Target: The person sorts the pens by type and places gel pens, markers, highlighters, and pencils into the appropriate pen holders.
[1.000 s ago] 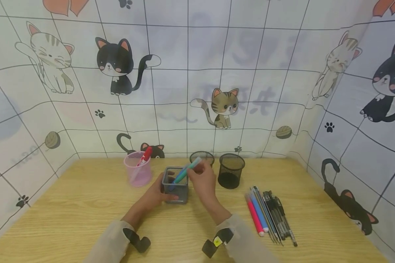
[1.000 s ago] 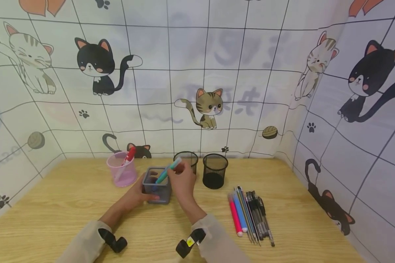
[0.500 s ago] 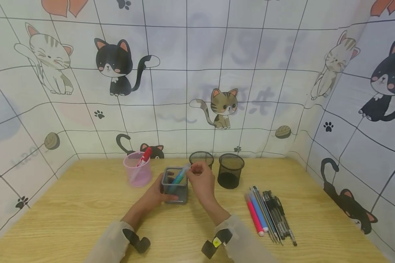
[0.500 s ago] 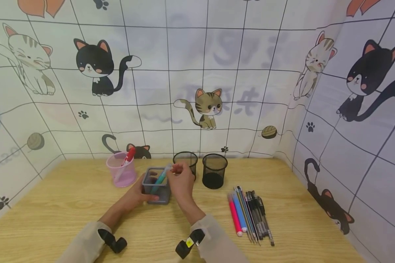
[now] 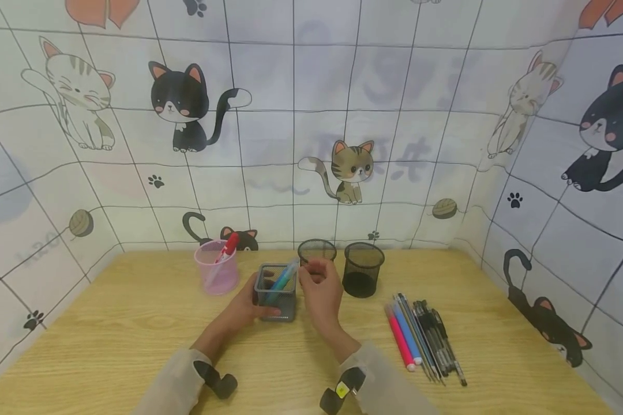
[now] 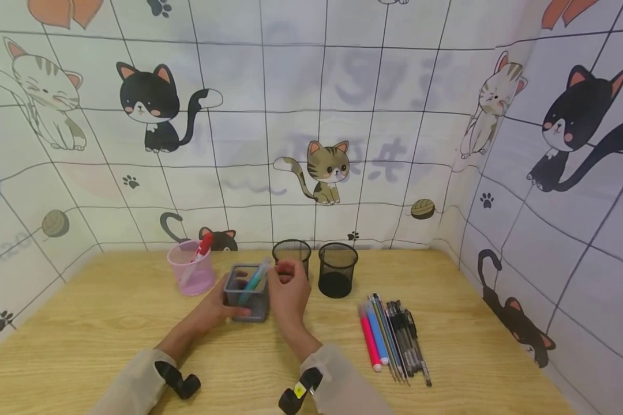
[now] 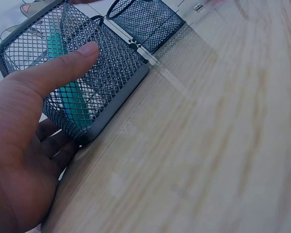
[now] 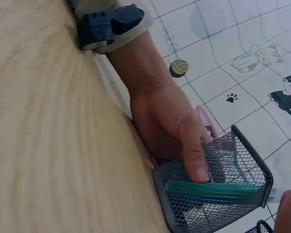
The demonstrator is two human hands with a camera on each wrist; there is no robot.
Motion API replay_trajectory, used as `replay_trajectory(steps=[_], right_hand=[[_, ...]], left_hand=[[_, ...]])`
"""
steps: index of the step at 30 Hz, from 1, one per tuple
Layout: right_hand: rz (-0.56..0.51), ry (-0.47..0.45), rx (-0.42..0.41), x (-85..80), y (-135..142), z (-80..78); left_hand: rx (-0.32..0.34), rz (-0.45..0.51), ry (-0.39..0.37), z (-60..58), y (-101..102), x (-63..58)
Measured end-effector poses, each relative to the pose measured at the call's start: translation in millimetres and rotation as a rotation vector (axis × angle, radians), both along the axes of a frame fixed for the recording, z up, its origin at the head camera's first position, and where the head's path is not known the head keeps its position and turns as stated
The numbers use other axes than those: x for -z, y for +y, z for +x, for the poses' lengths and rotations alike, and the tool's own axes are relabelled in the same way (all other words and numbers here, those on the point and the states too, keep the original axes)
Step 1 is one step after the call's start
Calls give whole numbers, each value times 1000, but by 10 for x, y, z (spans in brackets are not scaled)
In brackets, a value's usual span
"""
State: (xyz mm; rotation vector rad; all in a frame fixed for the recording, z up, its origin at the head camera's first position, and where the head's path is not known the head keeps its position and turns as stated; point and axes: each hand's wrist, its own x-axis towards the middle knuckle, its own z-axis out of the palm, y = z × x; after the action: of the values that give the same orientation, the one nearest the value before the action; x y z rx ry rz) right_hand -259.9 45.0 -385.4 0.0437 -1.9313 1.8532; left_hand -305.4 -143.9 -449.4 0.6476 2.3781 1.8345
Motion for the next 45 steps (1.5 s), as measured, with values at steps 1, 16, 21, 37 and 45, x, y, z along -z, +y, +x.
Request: replay_trajectory(steps=[1,16,21,37,45], right_hand=[[-27,14,22,19,2,18],[-58,-96,129,245,471,441],[-69,-165,127,271,759,508],[134,-447,152,312,1349,937],[150,-460,121,308,1425,956]], left_hand=[[2,0,7,-2,2,3],[12,4,20,-9,-8,12],[17,-16,22,4,-10,2],[11,-22,31,13,-6,-12],[6,-27,5,49,2,-96]])
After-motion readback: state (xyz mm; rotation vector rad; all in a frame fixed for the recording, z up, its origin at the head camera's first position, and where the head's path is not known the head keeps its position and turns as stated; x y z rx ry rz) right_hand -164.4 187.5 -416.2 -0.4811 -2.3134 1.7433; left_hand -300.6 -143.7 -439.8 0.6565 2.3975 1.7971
